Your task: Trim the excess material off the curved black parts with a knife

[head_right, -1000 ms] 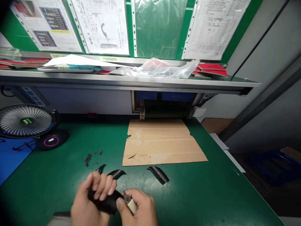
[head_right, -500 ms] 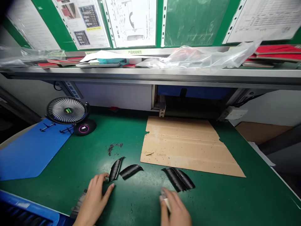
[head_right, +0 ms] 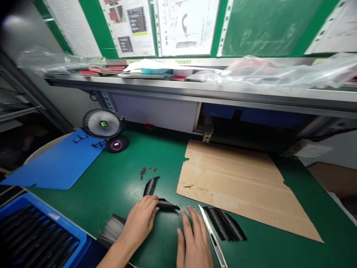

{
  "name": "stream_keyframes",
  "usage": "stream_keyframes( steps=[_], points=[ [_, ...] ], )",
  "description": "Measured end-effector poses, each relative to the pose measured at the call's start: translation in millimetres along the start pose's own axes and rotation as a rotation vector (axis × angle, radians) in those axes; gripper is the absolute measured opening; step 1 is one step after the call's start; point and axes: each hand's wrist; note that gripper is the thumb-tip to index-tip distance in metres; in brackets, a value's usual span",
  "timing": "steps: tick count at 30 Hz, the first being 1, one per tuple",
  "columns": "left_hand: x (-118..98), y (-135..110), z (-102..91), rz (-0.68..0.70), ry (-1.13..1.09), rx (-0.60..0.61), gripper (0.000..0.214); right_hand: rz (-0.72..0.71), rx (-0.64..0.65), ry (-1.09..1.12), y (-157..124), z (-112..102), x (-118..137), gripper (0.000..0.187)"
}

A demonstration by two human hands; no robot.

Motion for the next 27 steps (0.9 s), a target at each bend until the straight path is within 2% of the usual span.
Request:
stream_keyframes(
  steps=[3,6,7,9,11,13,15,16,19,21,24,27],
  points=[
    [-10.5,-20.6,-22.2,-0.028,-0.069,0.083,0.018,-0.238,-0.115,-0.117,8.2,-2.2,18.7,0.05],
    [-6.6,-47.2,-49.3,-0.085,-0.142,0.201,0.015,-0.432,-0.173,-0.132,16.0,0.6,29.1,0.04],
    [-2.3,-56.1,-57.4,-0.108,-0.174,0.238,0.015,-0.49,-0.155,-0.111,18.3,3.0,32.2,0.034],
    [9.5,-72.1,-70.4,-0.174,-0.296,0.273,0.017,-0.637,-0.038,-0.034,22.8,9.1,40.0,0.031],
    [25.0,-83.6,-78.4,-0.245,-0.437,0.252,0.021,-0.775,0.118,0.055,27.1,16.3,50.8,0.039],
    [45.6,-89.0,-81.7,-0.294,-0.537,0.205,0.023,-0.809,0.23,0.121,30.7,23.7,63.5,0.048],
    [72.5,-88.3,-81.2,-0.348,-0.548,0.095,0.023,-0.739,0.292,0.146,33.4,31.2,75.8,0.05],
    [88.0,-86.3,-79.7,-0.398,-0.538,0.0,0.025,-0.697,0.314,0.152,34.6,35.0,81.6,0.049],
    [133.1,-77.5,-70.1,-0.598,-0.45,-0.373,0.038,-0.615,0.325,0.156,39.1,45.5,99.7,0.045],
    [153.4,-72.2,-59.7,-0.683,-0.409,-0.562,0.041,-0.603,0.302,0.163,43.0,50.6,113.3,0.044],
    [163.4,-66.6,-42.3,-0.725,-0.371,-0.722,0.036,-0.613,0.282,0.177,46.9,53.4,127.0,0.044],
    [160.8,-63.8,-31.2,-0.737,-0.338,-0.776,0.033,-0.619,0.268,0.182,45.3,52.7,123.7,0.045]
  ],
)
Point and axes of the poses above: each hand's wrist, its own y-axis towards the middle knuckle, its own z-axis out of the palm, x = y × z, and after that the axes turned 1 degree about -y, right-handed
